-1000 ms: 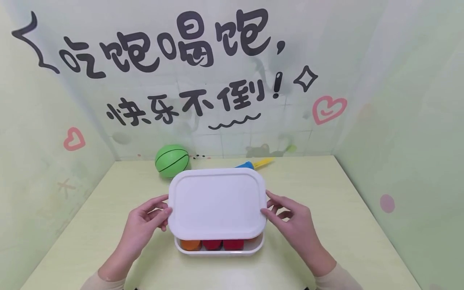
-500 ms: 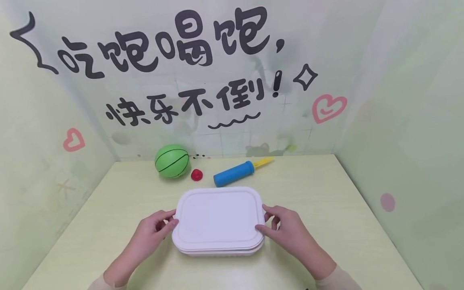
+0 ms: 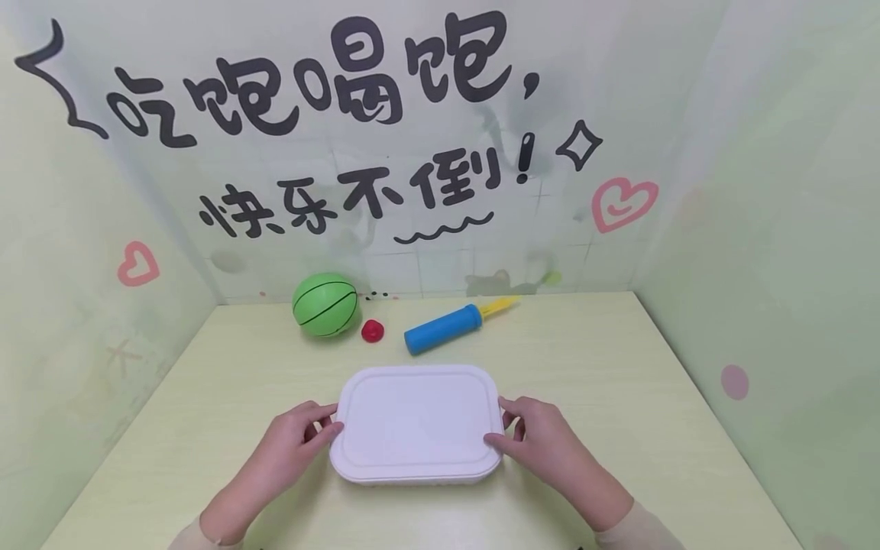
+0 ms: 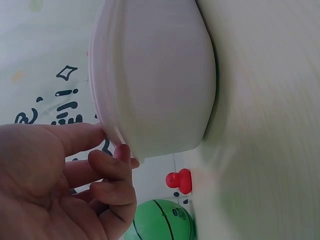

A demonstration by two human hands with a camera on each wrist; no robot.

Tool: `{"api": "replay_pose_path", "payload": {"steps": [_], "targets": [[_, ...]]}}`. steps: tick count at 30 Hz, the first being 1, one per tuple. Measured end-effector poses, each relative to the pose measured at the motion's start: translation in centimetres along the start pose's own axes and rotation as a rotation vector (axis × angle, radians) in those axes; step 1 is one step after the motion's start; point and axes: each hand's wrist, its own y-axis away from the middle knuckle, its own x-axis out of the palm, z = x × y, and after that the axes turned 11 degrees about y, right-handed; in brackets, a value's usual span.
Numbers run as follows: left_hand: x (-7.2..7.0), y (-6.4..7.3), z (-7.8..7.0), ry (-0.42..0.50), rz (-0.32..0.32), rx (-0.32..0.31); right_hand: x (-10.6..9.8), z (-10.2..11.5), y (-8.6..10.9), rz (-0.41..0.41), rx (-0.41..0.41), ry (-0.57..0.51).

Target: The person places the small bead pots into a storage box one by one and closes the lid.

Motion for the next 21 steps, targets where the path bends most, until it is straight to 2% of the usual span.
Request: {"api": "replay_pose_path", "payload": {"steps": [10, 17, 21], "targets": [[-0.3, 0.1, 0.2, 0.058, 0.017, -0.062, 0.2, 0.1, 0.0, 0.048, 0.001, -0.014], [-0.6, -0.3, 1.0, 0.221, 0.057, -0.121, 0.2, 0.3, 0.1, 0.067, 0.040, -0.018], [-0.7, -0.5, 1.6, 0.268, 0.072, -0.134, 0.2, 0.4, 0.1, 0.055, 0.055, -0.023]]}}
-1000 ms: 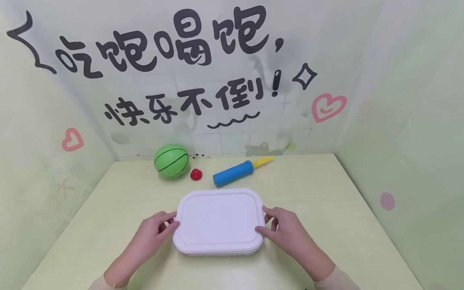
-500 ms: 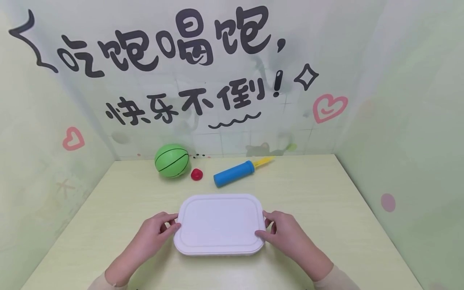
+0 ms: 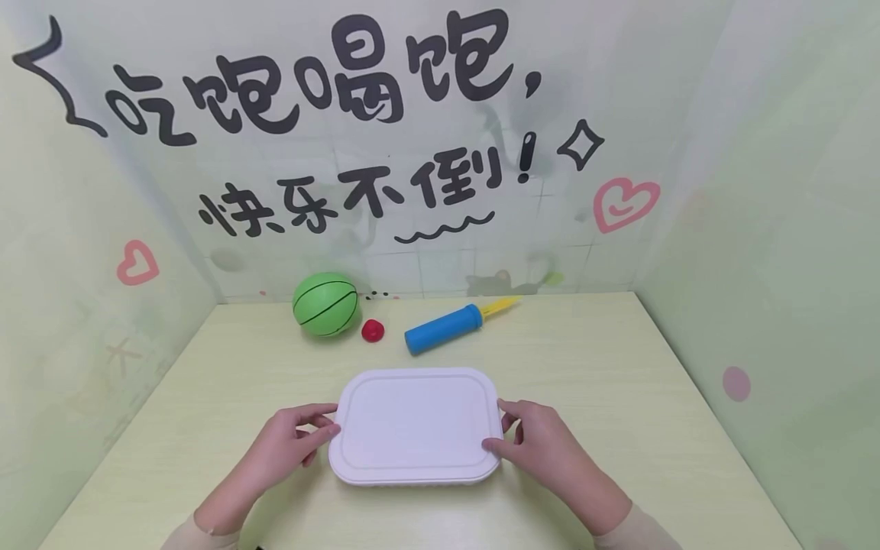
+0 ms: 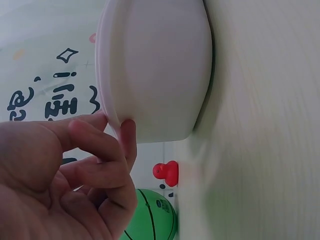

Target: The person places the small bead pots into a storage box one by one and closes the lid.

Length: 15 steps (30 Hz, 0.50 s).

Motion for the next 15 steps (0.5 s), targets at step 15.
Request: {"api": "replay_pose_path", "payload": {"steps": [15], "targets": [[-0.30, -0.28, 0.06, -0.031, 0.054, 0.039, -0.40, -0.34, -0.05, 0.065, -0.077, 0.060]]}}
